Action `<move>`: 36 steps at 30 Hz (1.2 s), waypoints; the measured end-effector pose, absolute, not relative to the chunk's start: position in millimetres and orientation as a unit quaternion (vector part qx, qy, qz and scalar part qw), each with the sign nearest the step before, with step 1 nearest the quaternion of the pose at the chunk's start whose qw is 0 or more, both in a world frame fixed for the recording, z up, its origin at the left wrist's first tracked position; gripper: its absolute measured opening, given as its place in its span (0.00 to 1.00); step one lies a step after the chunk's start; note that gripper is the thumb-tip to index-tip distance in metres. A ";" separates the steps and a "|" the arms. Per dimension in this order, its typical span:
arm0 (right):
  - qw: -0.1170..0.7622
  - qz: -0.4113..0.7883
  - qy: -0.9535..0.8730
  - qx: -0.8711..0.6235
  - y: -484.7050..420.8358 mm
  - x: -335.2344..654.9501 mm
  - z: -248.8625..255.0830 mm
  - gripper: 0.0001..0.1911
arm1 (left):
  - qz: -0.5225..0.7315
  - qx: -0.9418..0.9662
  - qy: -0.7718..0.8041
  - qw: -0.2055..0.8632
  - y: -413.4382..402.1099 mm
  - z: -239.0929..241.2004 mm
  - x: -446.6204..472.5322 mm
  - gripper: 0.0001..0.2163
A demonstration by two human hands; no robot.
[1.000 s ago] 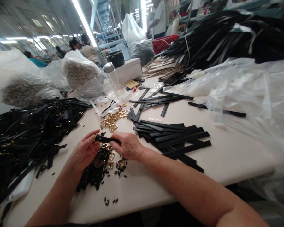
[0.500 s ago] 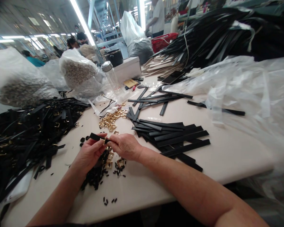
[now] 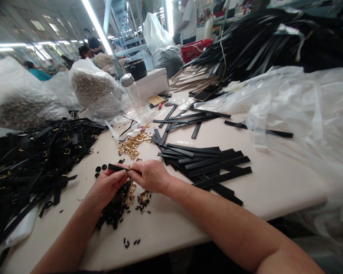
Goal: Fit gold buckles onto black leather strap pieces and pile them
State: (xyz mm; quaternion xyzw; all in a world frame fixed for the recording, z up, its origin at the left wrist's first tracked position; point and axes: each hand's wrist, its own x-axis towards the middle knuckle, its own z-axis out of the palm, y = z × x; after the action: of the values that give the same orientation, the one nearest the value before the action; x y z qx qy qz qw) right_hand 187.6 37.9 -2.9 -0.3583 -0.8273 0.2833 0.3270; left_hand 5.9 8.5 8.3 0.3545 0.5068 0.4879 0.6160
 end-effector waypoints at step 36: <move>0.323 0.321 -0.820 -0.346 36.6 184.6 0.9 0.07 | 0.520 0.363 0.547 0.546 12.2 10.2 4.1 0.13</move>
State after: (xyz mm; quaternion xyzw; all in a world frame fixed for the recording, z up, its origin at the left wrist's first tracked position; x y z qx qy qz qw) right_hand 184.6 36.6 0.9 -0.3459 -0.8201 0.3214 0.3232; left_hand 4.1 12.2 10.2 0.3634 0.5473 0.5198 0.5461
